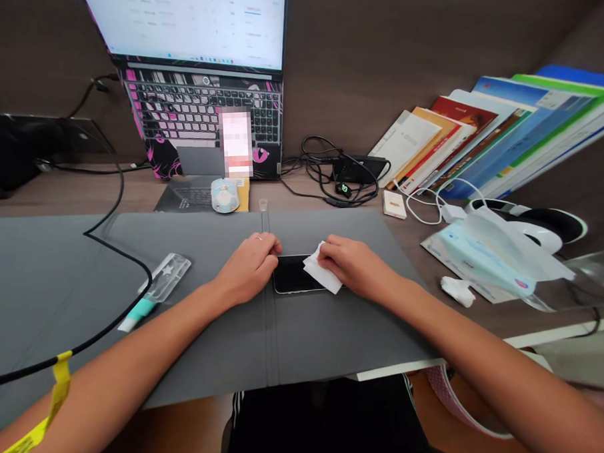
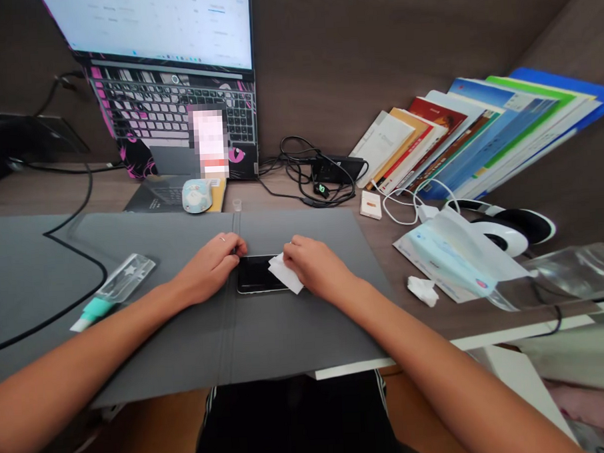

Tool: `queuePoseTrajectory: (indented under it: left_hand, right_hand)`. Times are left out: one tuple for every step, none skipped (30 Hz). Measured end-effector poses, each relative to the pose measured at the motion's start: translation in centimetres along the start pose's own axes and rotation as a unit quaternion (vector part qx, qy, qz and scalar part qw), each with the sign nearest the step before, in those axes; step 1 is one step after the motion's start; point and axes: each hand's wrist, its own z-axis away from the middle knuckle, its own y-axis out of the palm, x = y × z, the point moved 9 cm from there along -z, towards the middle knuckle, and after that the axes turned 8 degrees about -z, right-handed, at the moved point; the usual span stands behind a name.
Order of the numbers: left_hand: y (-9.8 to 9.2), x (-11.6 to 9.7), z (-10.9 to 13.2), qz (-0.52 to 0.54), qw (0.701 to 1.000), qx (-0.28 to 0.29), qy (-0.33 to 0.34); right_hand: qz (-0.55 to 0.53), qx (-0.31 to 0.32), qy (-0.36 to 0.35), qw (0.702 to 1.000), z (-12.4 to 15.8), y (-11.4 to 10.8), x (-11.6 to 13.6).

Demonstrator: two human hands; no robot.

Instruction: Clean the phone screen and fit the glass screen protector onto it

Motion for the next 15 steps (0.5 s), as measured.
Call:
queuePoseTrajectory:
  left_hand:
    - [-0.2,0.1,0.0,0.002,1.000,-0.007,-0.005]
    - [-0.4,0.2,0.0,0.003,1.000,-0.014,-0.010]
    - [-0.6,0.3,0.0,0.003,1.000,-0.018,-0.015]
    - [-0.7,0.4,0.0,0.004,1.000,-0.022,-0.019]
    - [-0.8,0.5,0.0,0.005,0.999,-0.023,-0.022]
    - [-0.8,0.6,0.0,0.006,0.999,-0.022,-0.025]
    - [-0.8,0.6,0.0,0.008,0.999,-0.020,-0.026]
    - [-0.7,0.6,0.0,0.009,0.999,-0.017,-0.027]
    - [-0.7,0.6,0.0,0.010,0.999,-0.014,-0.027]
    - [-0.6,0.6,0.0,0.011,1.000,-0.011,-0.027]
    - [-0.5,0.6,0.0,0.012,1.000,-0.008,-0.026]
    - [-0.4,0.5,0.1,0.013,1.000,-0.005,-0.024]
    - [-0.3,0.5,0.1,0.015,1.000,-0.003,-0.021]
    - [-0.3,0.4,0.1,0.018,1.000,-0.001,-0.017]
    - [-0.2,0.4,0.1,0.022,1.000,0.001,-0.013]
  right_hand:
    - [0.003,0.002,0.001,1.000,-0.5,0.2,0.4]
    - [0.006,0.004,0.001,1.000,-1.1,0.5,0.9]
    - [0.009,0.006,-0.002,1.000,-1.6,0.8,1.5]
    - [0.011,0.009,-0.006,1.000,-2.3,1.2,2.2]
    - [0.012,0.011,-0.010,1.000,-2.9,1.6,2.8]
    - [0.013,0.012,-0.013,1.000,-3.5,1.9,3.5]
    - [0.014,0.014,-0.016,1.000,-4.1,2.3,4.0]
    - [0.014,0.015,-0.019,1.000,-4.5,2.5,4.4]
    - [0.014,0.016,-0.021,1.000,-4.9,2.7,4.7]
    - [0.013,0.016,-0.021,1.000,-5.0,2.8,4.7]
    - [0.012,0.016,-0.021,1.000,-4.9,2.7,4.6]
    - [0.010,0.015,-0.018,1.000,-4.6,2.5,4.2]
    - [0.008,0.014,-0.014,1.000,-4.1,2.1,3.6]
    - [0.005,0.013,-0.008,1.000,-3.3,1.7,2.9]
    - [0.002,0.011,-0.001,1.000,-2.5,1.2,2.1]
